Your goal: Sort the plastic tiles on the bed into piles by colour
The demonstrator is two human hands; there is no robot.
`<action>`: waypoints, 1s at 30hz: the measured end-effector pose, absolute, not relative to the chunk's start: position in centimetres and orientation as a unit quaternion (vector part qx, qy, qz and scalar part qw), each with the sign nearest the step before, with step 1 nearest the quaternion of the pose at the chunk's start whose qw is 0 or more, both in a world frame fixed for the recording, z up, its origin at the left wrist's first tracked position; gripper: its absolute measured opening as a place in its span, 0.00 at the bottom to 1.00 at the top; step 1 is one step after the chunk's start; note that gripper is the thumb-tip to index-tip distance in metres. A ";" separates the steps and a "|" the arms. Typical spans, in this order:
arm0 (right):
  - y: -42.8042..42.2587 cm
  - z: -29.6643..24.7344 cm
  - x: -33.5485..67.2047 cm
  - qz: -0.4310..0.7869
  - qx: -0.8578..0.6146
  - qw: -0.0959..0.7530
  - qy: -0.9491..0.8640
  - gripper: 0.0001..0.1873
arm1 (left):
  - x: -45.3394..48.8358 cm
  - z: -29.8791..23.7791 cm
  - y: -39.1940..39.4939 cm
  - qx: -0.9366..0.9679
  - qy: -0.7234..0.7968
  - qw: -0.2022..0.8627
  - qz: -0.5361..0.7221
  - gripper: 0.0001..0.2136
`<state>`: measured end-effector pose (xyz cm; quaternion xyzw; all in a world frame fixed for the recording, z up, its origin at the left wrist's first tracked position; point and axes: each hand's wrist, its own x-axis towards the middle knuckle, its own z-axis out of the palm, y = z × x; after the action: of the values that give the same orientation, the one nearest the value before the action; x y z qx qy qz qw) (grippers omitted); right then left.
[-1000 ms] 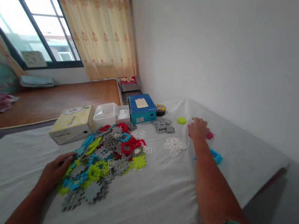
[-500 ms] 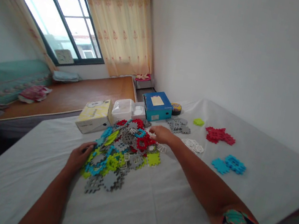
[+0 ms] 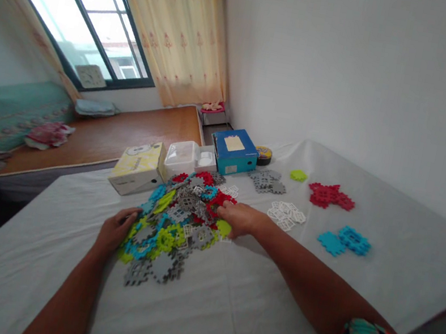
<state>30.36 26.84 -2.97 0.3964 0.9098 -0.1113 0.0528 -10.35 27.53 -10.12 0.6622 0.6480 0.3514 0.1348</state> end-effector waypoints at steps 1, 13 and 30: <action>26.9 -2.7 30.4 -0.112 0.393 0.054 0.911 0.35 | -10.3 -10.1 27.5 0.661 0.648 0.135 0.352 0.21; 30.0 -2.5 32.0 -0.162 0.422 -0.167 0.876 0.08 | -10.1 -9.7 27.5 0.650 0.657 0.151 0.350 0.21; 37.5 -10.0 51.9 -0.038 0.800 -0.462 0.381 0.23 | -10.0 -9.2 27.4 0.653 0.654 0.145 0.352 0.21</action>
<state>51.92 37.50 -10.00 0.8001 0.3812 -0.0376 -0.4617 -9.95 27.37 -9.18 0.6534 0.6543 0.3520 0.1452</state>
